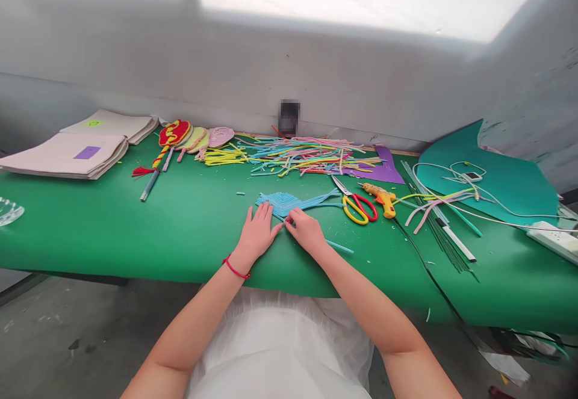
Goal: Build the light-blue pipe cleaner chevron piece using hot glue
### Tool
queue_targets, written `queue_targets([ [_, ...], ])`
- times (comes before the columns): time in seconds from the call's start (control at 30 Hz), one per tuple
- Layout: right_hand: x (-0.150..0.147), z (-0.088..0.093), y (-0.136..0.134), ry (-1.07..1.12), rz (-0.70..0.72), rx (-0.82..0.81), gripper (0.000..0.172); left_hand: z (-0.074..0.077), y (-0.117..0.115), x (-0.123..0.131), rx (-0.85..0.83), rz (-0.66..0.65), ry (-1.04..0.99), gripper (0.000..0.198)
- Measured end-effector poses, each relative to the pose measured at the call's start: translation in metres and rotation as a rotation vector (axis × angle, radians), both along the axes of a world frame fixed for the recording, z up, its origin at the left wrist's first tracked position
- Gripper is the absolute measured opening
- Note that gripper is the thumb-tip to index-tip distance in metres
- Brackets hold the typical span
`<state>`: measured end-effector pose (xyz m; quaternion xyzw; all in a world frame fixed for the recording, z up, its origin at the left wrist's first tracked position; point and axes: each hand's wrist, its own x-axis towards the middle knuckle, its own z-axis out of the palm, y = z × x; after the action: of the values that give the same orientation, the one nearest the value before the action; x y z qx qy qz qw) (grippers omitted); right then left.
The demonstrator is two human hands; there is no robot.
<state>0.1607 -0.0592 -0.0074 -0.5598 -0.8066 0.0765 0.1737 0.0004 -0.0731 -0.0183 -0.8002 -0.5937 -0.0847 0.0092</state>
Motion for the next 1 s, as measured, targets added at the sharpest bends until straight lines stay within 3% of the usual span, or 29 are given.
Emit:
queue_targets([
  [1.0,0.0048,-0.0063,0.0045,0.166,-0.039,-0.032,0.016,0.0026,-0.0027,-0.0020,-0.042,-0.038,0.002,0.056],
])
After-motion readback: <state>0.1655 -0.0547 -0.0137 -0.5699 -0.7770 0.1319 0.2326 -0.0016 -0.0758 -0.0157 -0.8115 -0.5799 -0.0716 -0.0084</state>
